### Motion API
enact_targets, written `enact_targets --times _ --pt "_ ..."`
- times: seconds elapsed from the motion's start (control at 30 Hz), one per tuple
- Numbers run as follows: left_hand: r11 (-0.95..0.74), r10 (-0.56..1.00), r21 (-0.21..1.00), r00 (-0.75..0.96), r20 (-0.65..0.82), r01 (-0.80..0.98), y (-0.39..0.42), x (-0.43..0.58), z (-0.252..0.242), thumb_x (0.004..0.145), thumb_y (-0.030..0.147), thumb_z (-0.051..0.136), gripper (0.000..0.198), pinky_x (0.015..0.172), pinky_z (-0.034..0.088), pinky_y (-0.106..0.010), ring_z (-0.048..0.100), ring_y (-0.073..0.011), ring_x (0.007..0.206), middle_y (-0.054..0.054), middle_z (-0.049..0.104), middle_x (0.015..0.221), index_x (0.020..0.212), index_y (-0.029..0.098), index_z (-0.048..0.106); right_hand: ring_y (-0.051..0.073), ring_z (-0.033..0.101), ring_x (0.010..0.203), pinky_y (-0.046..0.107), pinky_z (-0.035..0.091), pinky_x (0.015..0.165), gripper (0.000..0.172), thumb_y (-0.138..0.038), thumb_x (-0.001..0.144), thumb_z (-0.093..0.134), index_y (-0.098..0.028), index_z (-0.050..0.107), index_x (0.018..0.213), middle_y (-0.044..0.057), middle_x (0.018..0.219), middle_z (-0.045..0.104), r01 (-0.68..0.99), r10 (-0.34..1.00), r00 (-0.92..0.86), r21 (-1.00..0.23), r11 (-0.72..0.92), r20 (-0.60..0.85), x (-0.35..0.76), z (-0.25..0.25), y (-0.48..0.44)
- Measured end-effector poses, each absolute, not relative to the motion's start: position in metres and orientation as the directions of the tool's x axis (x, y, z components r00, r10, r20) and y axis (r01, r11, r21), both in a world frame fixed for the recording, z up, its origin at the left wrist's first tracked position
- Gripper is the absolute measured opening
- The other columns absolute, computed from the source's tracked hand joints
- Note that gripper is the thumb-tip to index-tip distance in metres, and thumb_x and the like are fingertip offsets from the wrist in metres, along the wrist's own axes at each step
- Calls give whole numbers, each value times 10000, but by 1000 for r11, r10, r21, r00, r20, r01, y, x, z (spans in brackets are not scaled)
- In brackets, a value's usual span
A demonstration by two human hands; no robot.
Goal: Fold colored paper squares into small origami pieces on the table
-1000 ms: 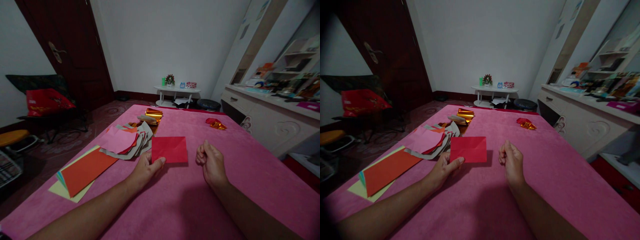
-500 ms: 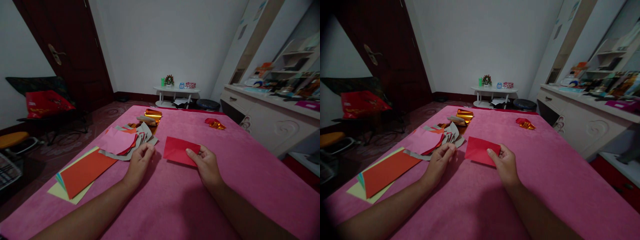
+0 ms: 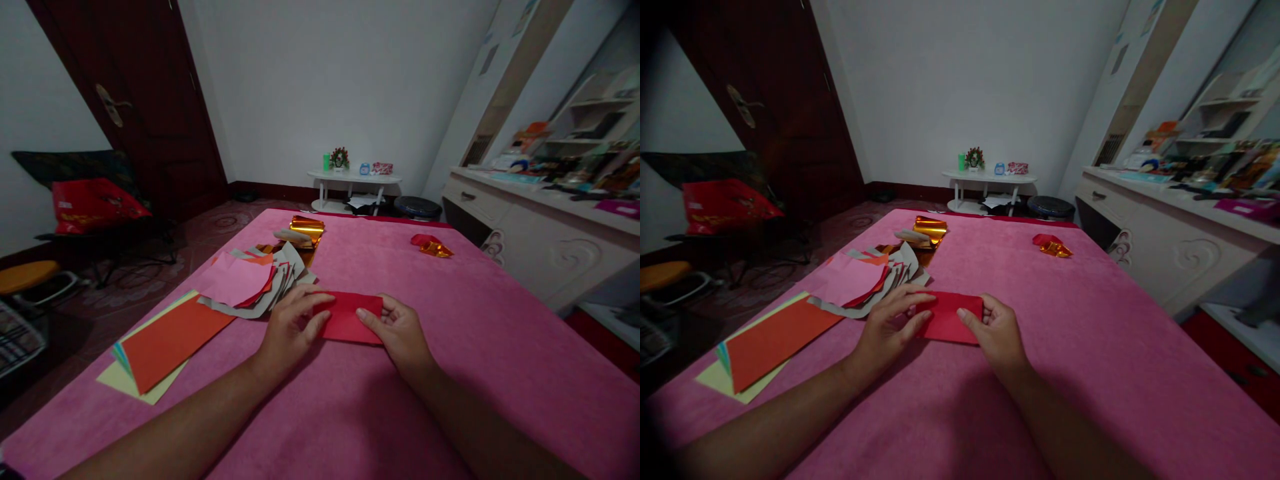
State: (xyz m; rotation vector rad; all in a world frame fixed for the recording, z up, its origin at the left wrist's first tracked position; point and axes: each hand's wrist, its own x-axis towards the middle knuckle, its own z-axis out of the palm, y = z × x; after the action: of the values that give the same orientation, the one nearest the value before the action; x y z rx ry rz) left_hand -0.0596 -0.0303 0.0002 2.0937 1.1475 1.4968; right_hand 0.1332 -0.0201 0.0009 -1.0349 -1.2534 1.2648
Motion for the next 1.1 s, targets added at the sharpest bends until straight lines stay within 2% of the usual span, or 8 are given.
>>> enact_targets --times 0.13,0.37,0.53,0.8,0.87,0.97,1.0,1.1 --pt "-580 781 678 74 619 451 -30 -60 -2 812 192 617 341 704 475 -259 577 -142 832 -62 616 1088 1150 236 605 155 610 634 265 481 590 291 -380 628 775 -168 615 748 24 720 673 -96 991 -115 -994 58 69 133 2 -20" --pt "-611 766 673 95 636 416 -29 -59 0 816 179 604 217 720 479 -259 583 -144 836 -49 639 963 1021 218 664 140 600 616 247 468 570 270 -354 639 773 -162 615 746 15 706 664 -102 989 -126 -993 59 72 132 2 -20" --pt "-614 767 683 96 634 394 -31 -58 3 814 156 598 171 800 478 -292 591 -164 903 -54 642 954 955 210 680 156 613 629 264 480 577 281 -384 643 767 -172 616 751 24 736 680 -102 989 -134 -994 50 64 133 1 -21" --pt "-565 804 694 110 584 445 -31 -59 3 797 157 612 91 815 485 -305 601 -169 898 -60 633 957 818 190 693 172 614 650 300 505 608 252 -381 710 707 -184 596 821 20 723 642 -54 983 -170 -996 66 74 133 -2 -19" --pt "-570 798 675 120 591 468 -31 -60 2 803 170 610 99 837 483 -320 593 -177 930 -66 624 997 827 196 702 196 625 779 325 519 674 306 -337 711 706 -196 585 954 50 865 646 25 983 -91 -986 162 159 133 -2 -19" --pt "-588 767 617 117 631 522 -30 -62 0 797 181 623 104 901 460 -363 552 -202 1031 -73 581 1136 828 215 716 234 544 1076 388 492 851 507 -228 692 713 -252 534 1166 85 1196 539 248 903 -4 -874 418 431 135 0 -19" --pt "-596 754 596 120 646 538 -30 -62 0 794 182 627 106 917 452 -377 536 -209 1059 -74 561 1178 828 222 719 243 497 1148 406 468 899 497 -199 698 702 -269 551 1166 81 1260 491 318 860 -24 -812 490 510 137 1 -20" --pt "-622 724 546 146 674 562 -31 -64 0 801 191 623 123 893 466 -385 501 -223 1108 -72 512 1256 850 244 722 258 445 1202 445 420 957 257 -150 733 657 -272 665 959 62 1301 447 449 761 -123 -648 615 637 138 3 -22"
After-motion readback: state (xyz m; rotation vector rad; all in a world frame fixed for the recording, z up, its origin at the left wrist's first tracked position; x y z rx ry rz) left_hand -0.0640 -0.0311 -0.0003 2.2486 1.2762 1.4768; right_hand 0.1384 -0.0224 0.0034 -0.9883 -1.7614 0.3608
